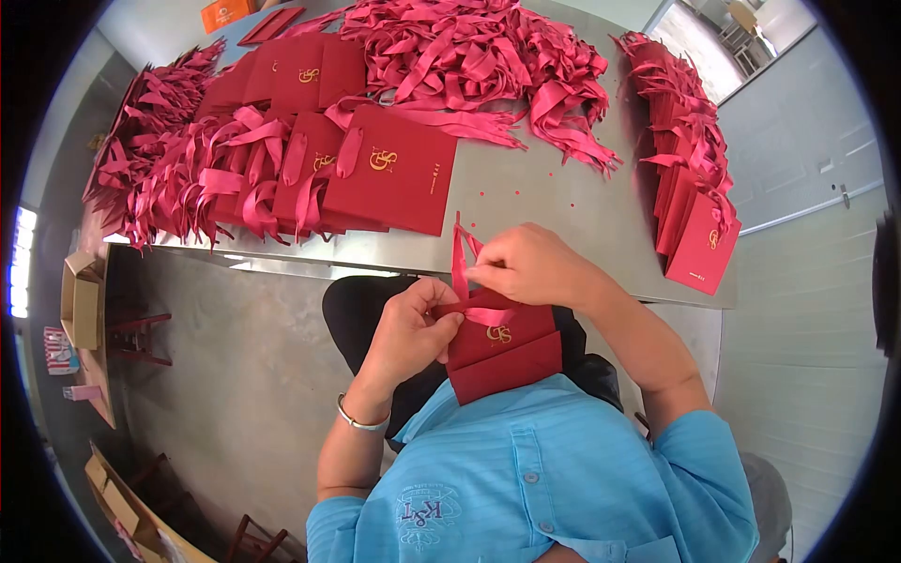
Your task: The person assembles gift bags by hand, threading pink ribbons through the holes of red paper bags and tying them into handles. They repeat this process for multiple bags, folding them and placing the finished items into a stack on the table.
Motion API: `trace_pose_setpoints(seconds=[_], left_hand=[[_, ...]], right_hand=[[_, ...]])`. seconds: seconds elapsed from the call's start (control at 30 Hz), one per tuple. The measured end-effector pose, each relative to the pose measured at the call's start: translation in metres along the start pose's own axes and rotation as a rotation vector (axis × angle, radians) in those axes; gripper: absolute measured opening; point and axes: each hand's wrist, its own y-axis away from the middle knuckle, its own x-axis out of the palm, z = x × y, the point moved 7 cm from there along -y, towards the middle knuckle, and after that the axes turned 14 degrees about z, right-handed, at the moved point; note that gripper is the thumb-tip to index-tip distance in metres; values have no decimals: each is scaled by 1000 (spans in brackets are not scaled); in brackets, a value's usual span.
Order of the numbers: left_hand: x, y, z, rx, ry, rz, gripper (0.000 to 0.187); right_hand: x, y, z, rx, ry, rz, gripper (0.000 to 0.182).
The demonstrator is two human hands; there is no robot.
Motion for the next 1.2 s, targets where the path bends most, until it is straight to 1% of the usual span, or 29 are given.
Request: trace_pose_setpoints(seconds=[0.03, 0.07, 0.13, 0.2, 0.27, 0.33, 0.37, 0.43, 0.57, 0.63, 0.67, 0.73, 0.77, 0.83, 0.87, 0.93, 1.03, 1.17, 1.2], left_hand=[[1, 0, 0, 0, -5, 2, 8], [1, 0, 0, 12, -15, 3, 9], [2, 0, 0, 19, -28, 10, 9], [2, 1, -1, 58, 2, 1, 9], [1, 2, -1, 55, 7, 5, 8], [-1, 3, 1, 54, 14, 5, 8], [-3, 2, 1, 52, 15, 5, 8], [-2, 2, 0, 52, 15, 7, 8], [0, 1, -2, 49, 25, 17, 8], [0, 1, 0, 49, 40, 16, 8], [-1, 2, 0, 36, 20, 9, 8], [-3, 3, 3, 23, 5, -7, 8], [-4, 3, 6, 18, 17, -6, 8], [-4, 3, 5, 16, 25, -2, 8], [-2, 3, 2, 8, 21, -4, 7], [1, 1, 1, 4, 12, -2, 7], [5, -1, -2, 23, -1, 21, 8], [3, -2, -1, 18, 7, 28, 8], [2, -2, 1, 11, 31, 44, 8]], right_hand=[[8, -8, -3, 153, 121, 177, 25], [9, -15, -1, 153, 118, 173, 25], [14, -27, -2, 140, 111, 135, 31], [18, -32, 0, 118, 45, 143, 29], [23, -34, 1, 97, -17, 152, 28], [19, -33, 4, 28, -43, 17, 26], [22, -34, 3, 29, -43, 18, 26], [20, -35, 1, 7, 10, -83, 23], [18, -32, 3, -16, 33, -91, 25], [4, -19, 2, -32, -167, -183, 28], [-1, -15, -2, -33, -164, -180, 28], [-20, -3, -23, 115, -102, -256, 30], [-24, 2, -28, 112, -101, -251, 30], [-21, 7, -41, 225, -22, -68, 28], [-21, 8, -40, 226, -22, -71, 28], [-6, 8, -39, 215, -138, 129, 27], [-5, 6, -38, 199, -69, 108, 26], [2, 3, -43, 223, -99, 46, 24], [1, 3, -47, 205, -148, -77, 24]])
